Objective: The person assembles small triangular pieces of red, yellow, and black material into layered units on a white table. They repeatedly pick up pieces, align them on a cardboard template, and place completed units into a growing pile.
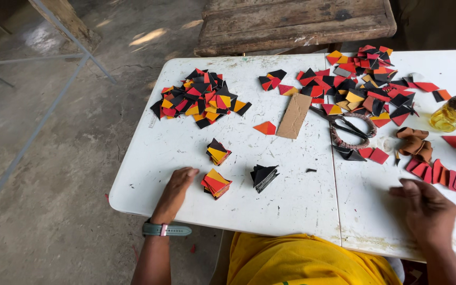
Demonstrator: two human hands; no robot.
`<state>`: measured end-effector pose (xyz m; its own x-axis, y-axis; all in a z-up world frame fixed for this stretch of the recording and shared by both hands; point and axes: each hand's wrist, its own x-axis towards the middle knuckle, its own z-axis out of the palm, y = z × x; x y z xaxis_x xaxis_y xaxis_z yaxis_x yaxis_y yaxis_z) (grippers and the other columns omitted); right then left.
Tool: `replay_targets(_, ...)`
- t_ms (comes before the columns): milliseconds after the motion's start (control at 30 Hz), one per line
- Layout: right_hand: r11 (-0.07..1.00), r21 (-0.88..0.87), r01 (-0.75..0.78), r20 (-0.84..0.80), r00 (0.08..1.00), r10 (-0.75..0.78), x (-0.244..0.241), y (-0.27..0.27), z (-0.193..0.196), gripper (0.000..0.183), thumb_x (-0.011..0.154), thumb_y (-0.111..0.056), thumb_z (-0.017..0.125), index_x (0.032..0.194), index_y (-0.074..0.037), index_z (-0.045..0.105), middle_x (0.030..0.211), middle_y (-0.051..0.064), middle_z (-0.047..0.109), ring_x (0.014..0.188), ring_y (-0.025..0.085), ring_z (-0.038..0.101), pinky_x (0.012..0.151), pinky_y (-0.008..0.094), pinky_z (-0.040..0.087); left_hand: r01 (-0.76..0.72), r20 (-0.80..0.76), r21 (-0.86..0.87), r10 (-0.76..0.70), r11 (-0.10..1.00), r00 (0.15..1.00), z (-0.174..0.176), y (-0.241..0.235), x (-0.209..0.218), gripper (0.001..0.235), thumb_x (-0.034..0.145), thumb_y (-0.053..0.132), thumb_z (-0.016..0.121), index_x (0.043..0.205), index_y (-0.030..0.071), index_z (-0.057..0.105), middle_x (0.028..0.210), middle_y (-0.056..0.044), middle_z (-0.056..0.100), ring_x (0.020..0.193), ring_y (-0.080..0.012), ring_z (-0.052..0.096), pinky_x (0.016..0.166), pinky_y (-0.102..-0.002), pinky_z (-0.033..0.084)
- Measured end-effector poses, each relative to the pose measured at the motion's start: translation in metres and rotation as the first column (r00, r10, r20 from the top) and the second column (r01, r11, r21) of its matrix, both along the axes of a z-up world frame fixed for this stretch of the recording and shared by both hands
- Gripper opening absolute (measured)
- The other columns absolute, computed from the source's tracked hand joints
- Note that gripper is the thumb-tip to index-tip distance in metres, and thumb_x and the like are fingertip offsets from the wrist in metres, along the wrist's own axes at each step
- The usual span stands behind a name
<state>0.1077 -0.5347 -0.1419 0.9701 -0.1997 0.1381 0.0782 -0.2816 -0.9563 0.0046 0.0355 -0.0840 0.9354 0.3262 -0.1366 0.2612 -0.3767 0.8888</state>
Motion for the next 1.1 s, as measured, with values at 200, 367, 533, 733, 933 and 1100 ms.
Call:
replay_targets(200,0.991,0.077,-0.107,0.191,0.977,0.09,0.012,0.012,-0.002,0.026,0.111,-0.006,0.056,0.131,0.009,0.063,0.118,0.013,0.072,0.11,0.015,0.07,0.098,0.027,0.054,0.064,0.025,0.582,-0.097,0.811,0.995,-0.014,-0.038,0.006,0.062,0.089,0.054,0.066,0.127,0.004,0.069,0.142,-0.017,0.051,0.129,-0.0298,0.043,0.109,-0.047,0.037)
replay_targets(367,0.996,0.088,-0.02,0.098,0.995,0.011,0.012,0.008,-0.005,0.02,0.104,-0.006,0.068,0.115,0.01,0.069,0.106,0.014,0.074,0.094,0.015,0.069,0.087,0.031,0.057,0.149,-0.075,0.363,-0.131,0.92,0.989,0.016,-0.046,0.009,0.052,0.085,0.048,0.073,0.115,0.005,0.072,0.117,-0.013,0.07,0.107,-0.0248,0.068,0.093,-0.041,0.054)
replay_targets(533,0.991,-0.135,-0.026,-0.002,1.0,0.026,-0.005,0.046,0.024,0.022,0.096,-0.007,0.073,0.117,-0.001,0.071,0.103,0.009,0.075,0.09,0.014,0.068,0.07,0.031,0.058,0.106,-0.168,0.144,-0.082,0.984,0.982,0.02,-0.063,0.007,0.058,0.082,0.043,0.075,0.121,0.004,0.059,0.104,-0.012,0.074,0.092,-0.0182,0.073,0.08,-0.033,0.06)
replay_targets(733,0.672,-0.602,-0.431,0.062,0.814,0.578,0.046,0.155,0.061,0.042,0.086,-0.021,0.076,0.127,-0.018,0.068,0.14,0.012,0.057,0.123,0.032,0.059,0.099,0.042,0.054,0.03,0.059,-0.283,-0.014,0.959,0.998,-0.008,-0.046,0.008,0.054,0.086,0.029,0.076,0.127,0.001,0.055,0.11,-0.014,0.07,0.101,-0.019,0.067,0.087,-0.034,0.057)
replay_targets(933,0.401,-0.841,-0.362,-0.072,0.811,0.581,0.147,0.228,0.053,0.073,0.087,-0.047,0.072,0.149,-0.019,0.044,0.15,0.014,0.05,0.123,0.038,0.055,0.101,0.048,0.047,0.082,0.241,-0.544,0.062,0.835,0.969,-0.023,-0.032,0.005,0.049,0.093,0.022,0.068,0.134,0.0,0.054,0.119,-0.012,0.068,0.112,-0.017,0.064,0.102,-0.033,0.05)
replay_targets(1100,0.16,-0.889,-0.428,-0.315,0.827,0.466,0.18,0.206,0.041,0.05,0.111,-0.02,0.04,0.161,-0.026,0.04,0.129,0.018,0.069,0.092,0.032,0.075,0.08,0.042,0.062,0.153,0.331,-0.656,0.099,0.739,0.938,-0.03,-0.025,0.0,0.039,0.101,0.017,0.065,0.133,-0.005,0.058,0.126,-0.01,0.066,0.12,-0.0177,0.06,0.108,-0.037,0.045)
